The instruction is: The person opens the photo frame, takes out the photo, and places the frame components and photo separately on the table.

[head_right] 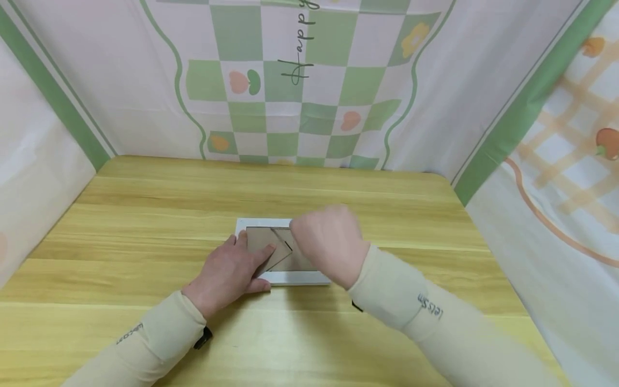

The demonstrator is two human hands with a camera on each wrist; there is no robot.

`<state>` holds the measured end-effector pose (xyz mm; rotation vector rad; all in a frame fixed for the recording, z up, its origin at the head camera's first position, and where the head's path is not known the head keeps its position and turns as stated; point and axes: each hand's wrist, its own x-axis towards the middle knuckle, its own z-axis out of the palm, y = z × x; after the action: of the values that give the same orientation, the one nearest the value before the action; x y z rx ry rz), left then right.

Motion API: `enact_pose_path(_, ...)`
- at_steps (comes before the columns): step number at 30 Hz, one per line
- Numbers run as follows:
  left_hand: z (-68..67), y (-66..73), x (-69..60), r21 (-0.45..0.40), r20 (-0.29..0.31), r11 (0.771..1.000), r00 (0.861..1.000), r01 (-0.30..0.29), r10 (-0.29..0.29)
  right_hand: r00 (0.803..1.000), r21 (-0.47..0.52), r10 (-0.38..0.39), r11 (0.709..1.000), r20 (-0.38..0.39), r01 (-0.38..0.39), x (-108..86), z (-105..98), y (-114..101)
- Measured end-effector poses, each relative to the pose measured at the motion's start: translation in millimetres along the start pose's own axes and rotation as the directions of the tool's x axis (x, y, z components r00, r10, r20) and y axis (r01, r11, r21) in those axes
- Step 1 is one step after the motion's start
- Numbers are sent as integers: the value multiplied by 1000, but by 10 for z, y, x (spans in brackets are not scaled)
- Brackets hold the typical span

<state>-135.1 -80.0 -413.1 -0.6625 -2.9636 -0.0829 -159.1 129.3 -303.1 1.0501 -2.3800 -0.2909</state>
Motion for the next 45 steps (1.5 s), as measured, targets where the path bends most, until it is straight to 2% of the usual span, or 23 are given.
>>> enact_pose_path(2, 1, -2, 3, 12, 0, 1000, 1000, 2, -2, 991, 38, 12, 999, 130, -17, 128, -58, 77)
enact_pose_path(3, -3, -1, 4, 17, -6, 1000, 1000, 1, -1, 979, 58, 17, 998, 203, -30, 195, -82, 117)
enact_pose_path(7, 1, 1, 8, 66, -16, 998, 1000, -3, 4, 907, 109, 26, 991, 421, -79, 446, -137, 280)
enact_pose_path(9, 1, 4, 8, 88, -14, 996, 1000, -1, 2, 879, 115, 24, 989, 476, -89, 548, -145, 351)
enact_pose_path(11, 4, 5, 6, 101, -10, 995, 1000, 2, -1, 861, 112, 22, 990, 508, -91, 627, -145, 413)
enact_pose_path(14, -7, 5, 6, 101, 0, 995, 1000, 8, -8, 839, 113, 28, 988, 543, -106, 729, -145, 478)
enact_pose_path(21, -8, 8, 10, 93, 1, 996, 1000, 7, -7, 823, 116, 37, 986, 567, -124, 955, -142, 561)
enact_pose_path(28, 5, 13, -8, 108, -26, 994, 1000, 3, 0, 786, 124, 36, 982, 617, -142, 1173, -119, 624)
enact_pose_path(32, -4, 20, 0, 96, -15, 995, 1000, 6, -5, 768, 111, 42, 983, 639, -146, 1283, -90, 667)
enact_pose_path(40, -9, 34, 1, 103, 4, 995, 1000, 17, -18, 740, 88, 50, 985, 670, -146, 1456, -47, 725)
enact_pose_path(45, -8, 37, -6, 104, -23, 994, 1000, 17, -14, 732, 77, 47, 988, 680, -134, 1520, -31, 743)
